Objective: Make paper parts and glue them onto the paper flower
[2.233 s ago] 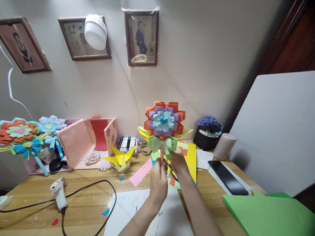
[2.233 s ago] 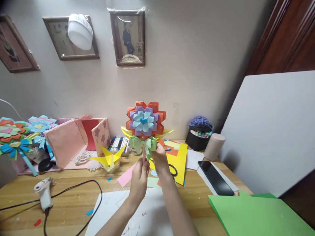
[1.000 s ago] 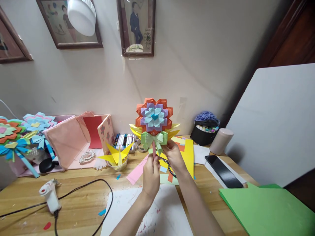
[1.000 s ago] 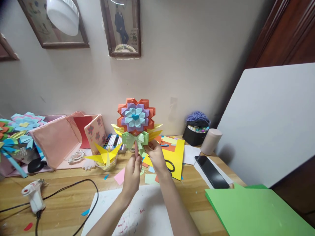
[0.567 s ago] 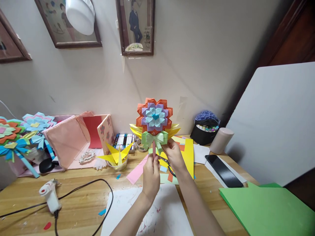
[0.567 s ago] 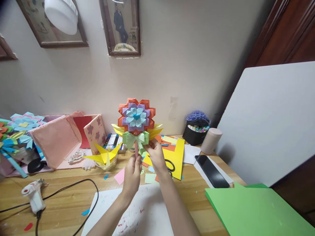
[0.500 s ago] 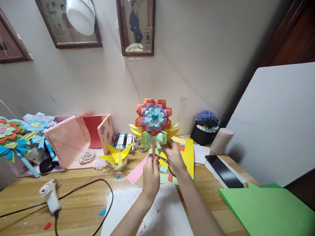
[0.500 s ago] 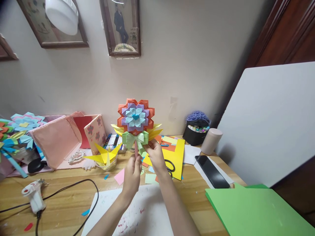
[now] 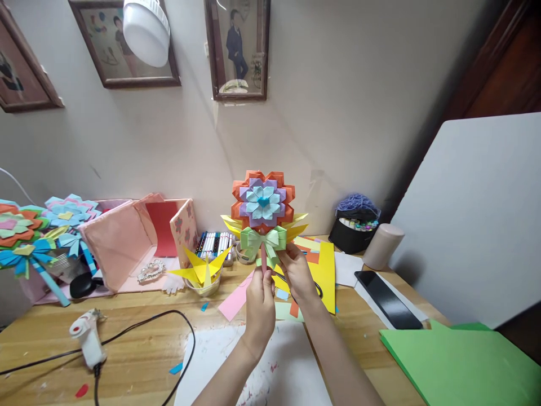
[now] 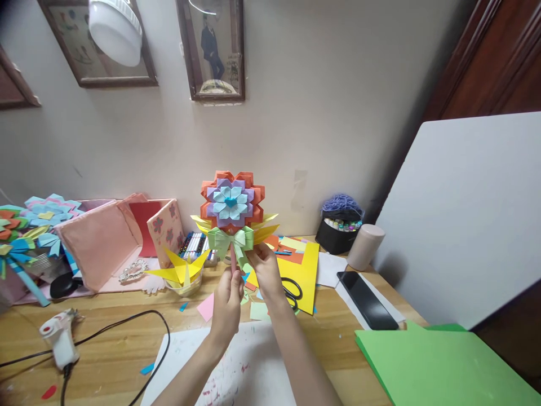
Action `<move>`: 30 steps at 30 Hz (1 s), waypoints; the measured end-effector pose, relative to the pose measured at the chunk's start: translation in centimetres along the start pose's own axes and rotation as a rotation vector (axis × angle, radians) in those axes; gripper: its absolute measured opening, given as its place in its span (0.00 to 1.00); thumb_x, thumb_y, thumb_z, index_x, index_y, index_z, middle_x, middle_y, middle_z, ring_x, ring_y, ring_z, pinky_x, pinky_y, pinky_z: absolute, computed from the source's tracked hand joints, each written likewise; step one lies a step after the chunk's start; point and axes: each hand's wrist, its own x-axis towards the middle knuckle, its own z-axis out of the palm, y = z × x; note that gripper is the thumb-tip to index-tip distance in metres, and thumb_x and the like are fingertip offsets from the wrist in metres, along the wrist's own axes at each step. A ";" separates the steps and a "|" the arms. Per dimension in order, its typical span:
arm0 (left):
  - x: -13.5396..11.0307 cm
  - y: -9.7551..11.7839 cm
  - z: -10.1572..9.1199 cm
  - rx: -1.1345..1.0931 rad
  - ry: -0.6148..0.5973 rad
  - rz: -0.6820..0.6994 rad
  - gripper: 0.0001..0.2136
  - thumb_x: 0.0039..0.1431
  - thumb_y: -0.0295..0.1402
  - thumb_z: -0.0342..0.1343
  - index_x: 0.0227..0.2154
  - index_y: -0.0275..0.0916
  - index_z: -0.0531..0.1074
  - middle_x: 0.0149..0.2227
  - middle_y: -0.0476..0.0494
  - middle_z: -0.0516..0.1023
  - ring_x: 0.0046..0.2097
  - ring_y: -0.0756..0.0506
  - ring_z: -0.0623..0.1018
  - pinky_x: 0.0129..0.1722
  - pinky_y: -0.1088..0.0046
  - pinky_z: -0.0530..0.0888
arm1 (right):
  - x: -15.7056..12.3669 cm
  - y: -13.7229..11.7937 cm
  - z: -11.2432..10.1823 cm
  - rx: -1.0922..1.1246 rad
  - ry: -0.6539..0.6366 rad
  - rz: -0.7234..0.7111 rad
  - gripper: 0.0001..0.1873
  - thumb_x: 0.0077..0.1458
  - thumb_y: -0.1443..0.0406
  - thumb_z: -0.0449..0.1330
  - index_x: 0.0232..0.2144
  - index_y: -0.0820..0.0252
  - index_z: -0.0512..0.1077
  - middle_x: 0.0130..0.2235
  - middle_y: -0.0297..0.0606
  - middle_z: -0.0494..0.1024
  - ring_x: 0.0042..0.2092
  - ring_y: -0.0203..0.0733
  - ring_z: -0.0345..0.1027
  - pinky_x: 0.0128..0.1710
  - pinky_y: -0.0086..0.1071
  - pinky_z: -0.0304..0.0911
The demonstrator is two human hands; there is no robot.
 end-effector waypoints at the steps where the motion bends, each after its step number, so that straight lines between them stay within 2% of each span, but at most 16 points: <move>1: 0.0 0.0 0.0 -0.010 0.004 -0.002 0.14 0.62 0.43 0.38 0.29 0.38 0.60 0.22 0.53 0.58 0.23 0.52 0.60 0.23 0.76 0.57 | 0.0 0.1 0.0 -0.010 0.010 0.000 0.11 0.41 0.59 0.66 0.26 0.58 0.71 0.29 0.33 0.76 0.34 0.39 0.70 0.36 0.32 0.65; 4: 0.0 -0.1 0.0 -0.015 0.003 -0.004 0.15 0.62 0.43 0.38 0.28 0.38 0.60 0.22 0.53 0.59 0.24 0.52 0.60 0.23 0.76 0.57 | -0.1 0.1 0.1 -0.024 0.025 0.003 0.12 0.40 0.59 0.66 0.24 0.59 0.70 0.28 0.33 0.76 0.33 0.40 0.69 0.34 0.32 0.65; 13: 0.1 -0.1 0.0 0.023 -0.002 -0.002 0.15 0.62 0.44 0.39 0.29 0.38 0.61 0.22 0.53 0.59 0.23 0.52 0.61 0.23 0.77 0.57 | 0.2 -0.1 0.0 0.015 0.021 0.011 0.16 0.38 0.58 0.67 0.33 0.56 0.73 0.35 0.34 0.77 0.38 0.42 0.70 0.39 0.34 0.66; 21: -0.1 0.2 0.0 0.003 -0.009 -0.018 0.15 0.62 0.43 0.38 0.28 0.38 0.61 0.21 0.53 0.57 0.23 0.52 0.60 0.23 0.77 0.57 | 0.3 0.1 -0.1 0.048 0.024 0.011 0.13 0.39 0.60 0.67 0.31 0.57 0.73 0.34 0.33 0.77 0.38 0.40 0.70 0.41 0.33 0.65; 25: -0.1 0.1 0.0 0.011 -0.020 -0.012 0.15 0.62 0.43 0.38 0.29 0.39 0.60 0.22 0.53 0.58 0.23 0.52 0.60 0.23 0.77 0.57 | 0.2 -0.2 -0.1 0.006 0.011 0.001 0.14 0.40 0.58 0.66 0.31 0.57 0.73 0.35 0.35 0.78 0.38 0.43 0.70 0.38 0.34 0.66; 30: -0.2 -0.2 0.2 0.039 -0.017 0.010 0.15 0.62 0.43 0.38 0.27 0.39 0.59 0.22 0.53 0.59 0.23 0.52 0.60 0.23 0.76 0.56 | 0.1 -0.6 -0.3 -0.001 0.026 -0.022 0.11 0.40 0.58 0.66 0.26 0.57 0.72 0.31 0.35 0.77 0.36 0.42 0.70 0.35 0.33 0.66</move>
